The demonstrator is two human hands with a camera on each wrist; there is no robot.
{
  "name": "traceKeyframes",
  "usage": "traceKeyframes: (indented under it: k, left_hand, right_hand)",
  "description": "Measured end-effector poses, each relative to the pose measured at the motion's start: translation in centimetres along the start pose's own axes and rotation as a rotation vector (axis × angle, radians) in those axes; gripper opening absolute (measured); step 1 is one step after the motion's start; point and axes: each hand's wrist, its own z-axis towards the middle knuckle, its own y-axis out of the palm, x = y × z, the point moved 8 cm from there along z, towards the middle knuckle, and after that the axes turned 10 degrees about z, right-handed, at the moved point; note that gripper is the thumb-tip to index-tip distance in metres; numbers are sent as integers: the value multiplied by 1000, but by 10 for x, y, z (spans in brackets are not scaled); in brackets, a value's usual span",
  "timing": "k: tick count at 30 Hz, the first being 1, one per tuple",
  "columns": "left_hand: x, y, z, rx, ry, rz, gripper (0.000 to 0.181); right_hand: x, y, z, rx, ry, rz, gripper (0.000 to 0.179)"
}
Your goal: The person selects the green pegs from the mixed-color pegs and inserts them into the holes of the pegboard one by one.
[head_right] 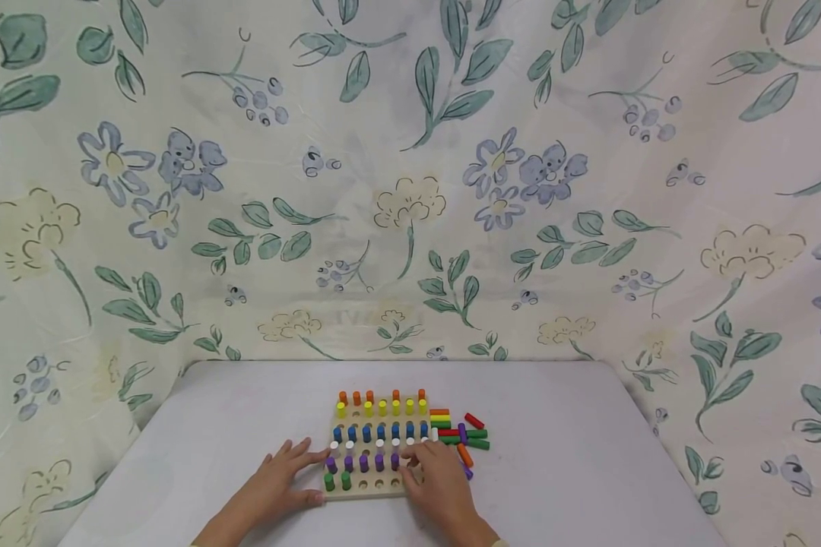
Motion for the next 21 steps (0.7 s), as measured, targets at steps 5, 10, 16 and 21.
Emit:
traceKeyframes:
  k: [5,10,16,21]
  left_hand:
    - [-2,1,0,8,0,1,79]
    - [-2,2,1,6,-2,-3,80]
    - [-3,1,1,-3,-6,3,79]
    - [-1,1,0,-7,-3,4,79]
  right_hand:
    - [3,-2,-1,17,4,-35,12]
    - [9,-5,-1,23,26,-56,13]
    - [14,-8,0,27,47,-40,11]
    - [16,-12,-1,38,59,-52,9]
